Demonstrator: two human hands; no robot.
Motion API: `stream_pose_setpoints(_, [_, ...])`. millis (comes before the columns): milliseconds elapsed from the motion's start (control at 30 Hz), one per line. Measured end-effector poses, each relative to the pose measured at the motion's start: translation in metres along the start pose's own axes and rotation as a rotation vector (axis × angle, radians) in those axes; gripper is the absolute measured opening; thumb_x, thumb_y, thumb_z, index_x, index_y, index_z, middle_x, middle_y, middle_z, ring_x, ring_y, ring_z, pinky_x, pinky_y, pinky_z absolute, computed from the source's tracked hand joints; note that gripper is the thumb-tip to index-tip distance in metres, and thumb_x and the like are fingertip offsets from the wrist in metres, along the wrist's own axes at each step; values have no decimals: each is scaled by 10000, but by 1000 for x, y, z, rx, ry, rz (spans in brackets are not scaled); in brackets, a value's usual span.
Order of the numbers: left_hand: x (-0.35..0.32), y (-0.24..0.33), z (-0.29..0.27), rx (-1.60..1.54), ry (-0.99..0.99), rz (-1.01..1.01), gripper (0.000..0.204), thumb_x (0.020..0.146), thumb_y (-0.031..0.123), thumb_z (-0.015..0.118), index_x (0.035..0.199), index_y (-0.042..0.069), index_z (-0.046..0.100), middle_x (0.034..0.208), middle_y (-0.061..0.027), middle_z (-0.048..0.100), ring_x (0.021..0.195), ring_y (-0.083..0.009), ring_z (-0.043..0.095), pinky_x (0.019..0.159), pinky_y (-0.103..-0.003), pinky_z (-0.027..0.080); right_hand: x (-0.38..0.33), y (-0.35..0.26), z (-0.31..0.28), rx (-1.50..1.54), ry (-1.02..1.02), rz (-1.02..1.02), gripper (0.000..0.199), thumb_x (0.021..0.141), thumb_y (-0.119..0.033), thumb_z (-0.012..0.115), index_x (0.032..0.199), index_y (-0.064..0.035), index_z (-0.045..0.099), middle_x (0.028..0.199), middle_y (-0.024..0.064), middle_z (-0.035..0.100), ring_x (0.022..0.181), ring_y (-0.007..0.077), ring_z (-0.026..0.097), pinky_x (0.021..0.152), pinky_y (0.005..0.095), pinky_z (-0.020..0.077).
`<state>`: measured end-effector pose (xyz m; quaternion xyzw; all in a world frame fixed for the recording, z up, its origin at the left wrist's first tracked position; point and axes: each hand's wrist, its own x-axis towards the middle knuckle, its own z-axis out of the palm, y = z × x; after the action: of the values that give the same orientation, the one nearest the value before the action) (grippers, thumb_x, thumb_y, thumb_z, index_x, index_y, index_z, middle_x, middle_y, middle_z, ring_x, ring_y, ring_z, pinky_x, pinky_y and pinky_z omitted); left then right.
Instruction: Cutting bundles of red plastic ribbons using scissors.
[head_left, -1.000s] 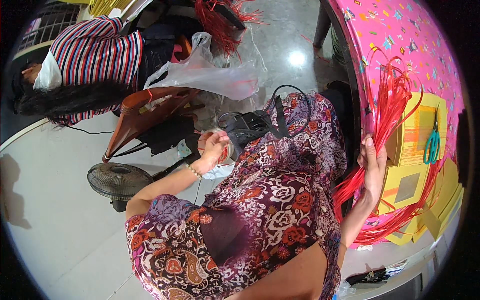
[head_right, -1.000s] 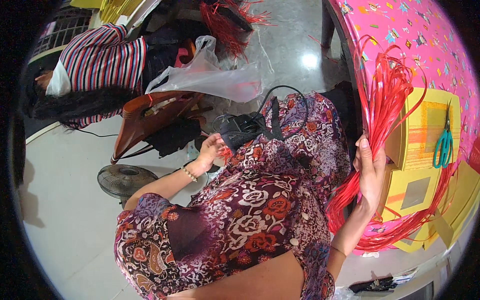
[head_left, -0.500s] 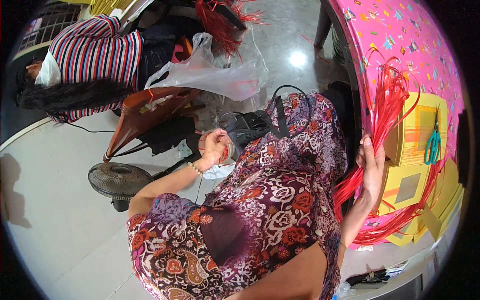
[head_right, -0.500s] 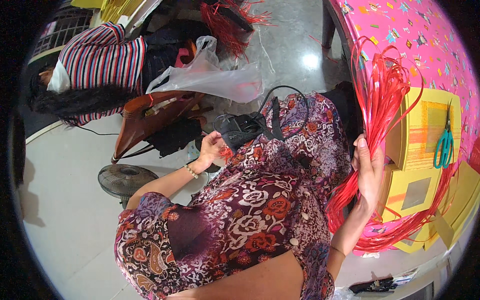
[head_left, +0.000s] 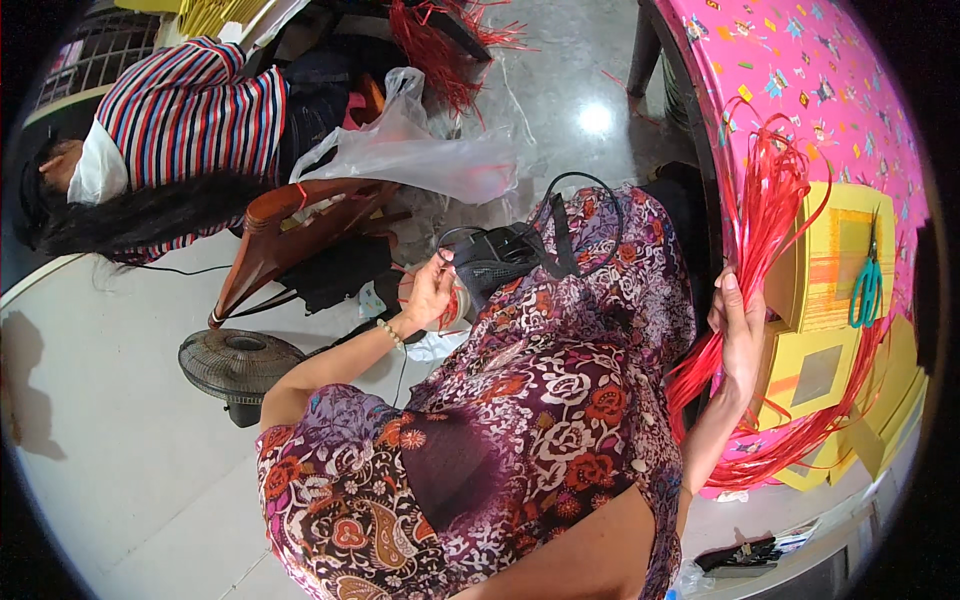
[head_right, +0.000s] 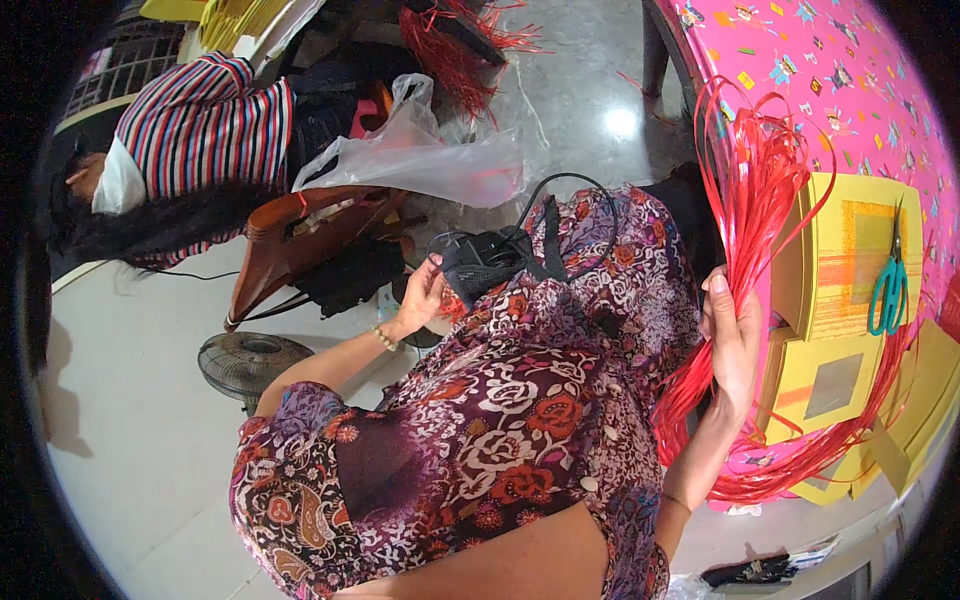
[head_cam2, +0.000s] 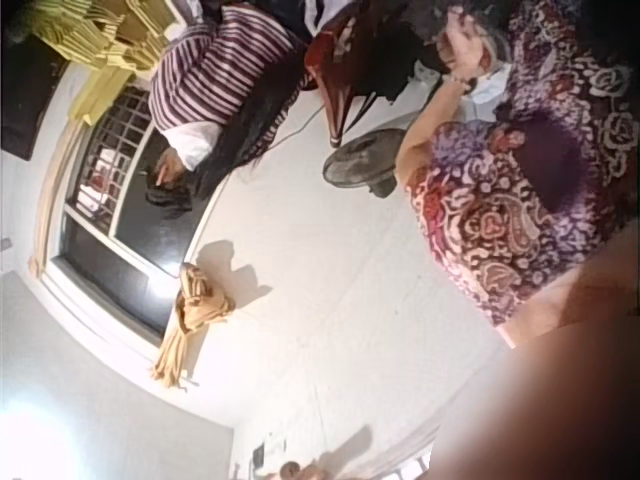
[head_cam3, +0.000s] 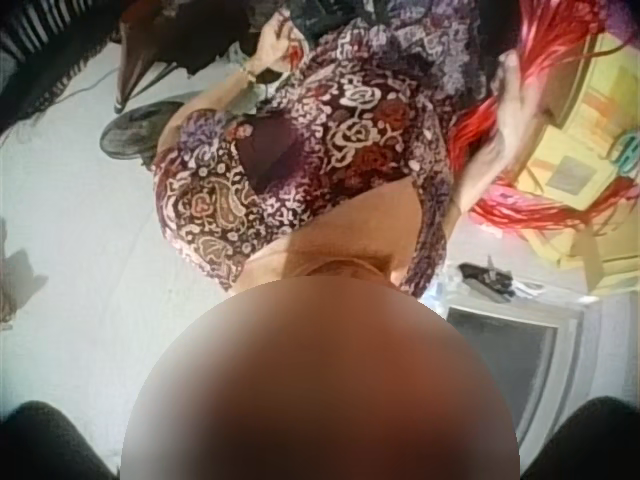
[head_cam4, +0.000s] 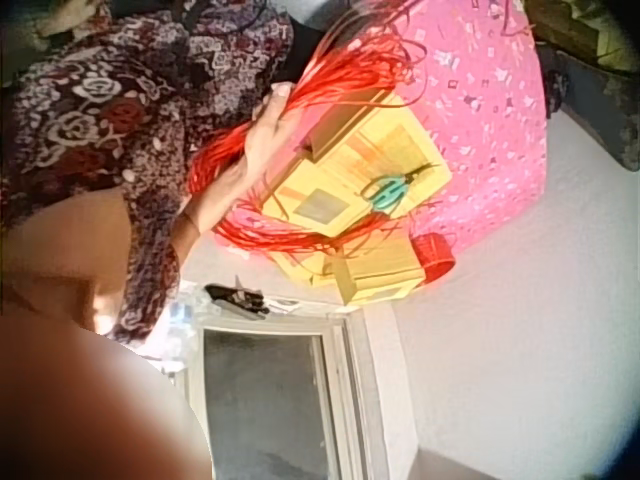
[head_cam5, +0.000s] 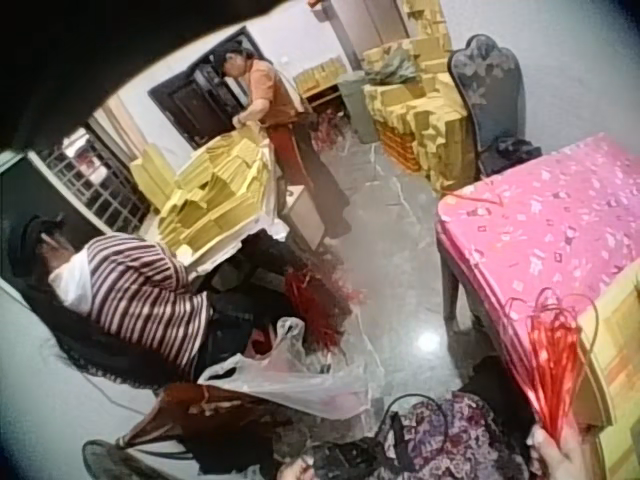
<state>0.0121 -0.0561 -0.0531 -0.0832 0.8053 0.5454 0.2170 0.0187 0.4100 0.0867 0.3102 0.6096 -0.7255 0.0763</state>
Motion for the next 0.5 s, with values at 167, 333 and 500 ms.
stream_pose_setpoints(167, [3,-11,6,7,55,79,153,872,-29,508,1019,8,487,822,30,472,719,-50,423,636,-199,401,0,-1,1,2,-21,0,200,945,-279,508,888,-88,526,603,-93,334,491,9,282,434,182,221])
stream_pose_setpoints(333, [-5,9,1,112,57,-11,125,876,-6,539,995,4,506,810,39,502,737,-47,460,657,-198,419,1,0,0,-11,-38,-3,201,945,-279,509,885,-88,525,601,-91,337,488,8,288,431,183,225])
stream_pose_setpoints(500, [-5,26,4,-13,0,-6,83,897,2,510,978,16,515,790,48,497,731,-30,450,639,-186,405,2,1,1,-23,-34,7,198,944,-279,511,885,-91,525,601,-89,341,488,10,291,431,183,228])
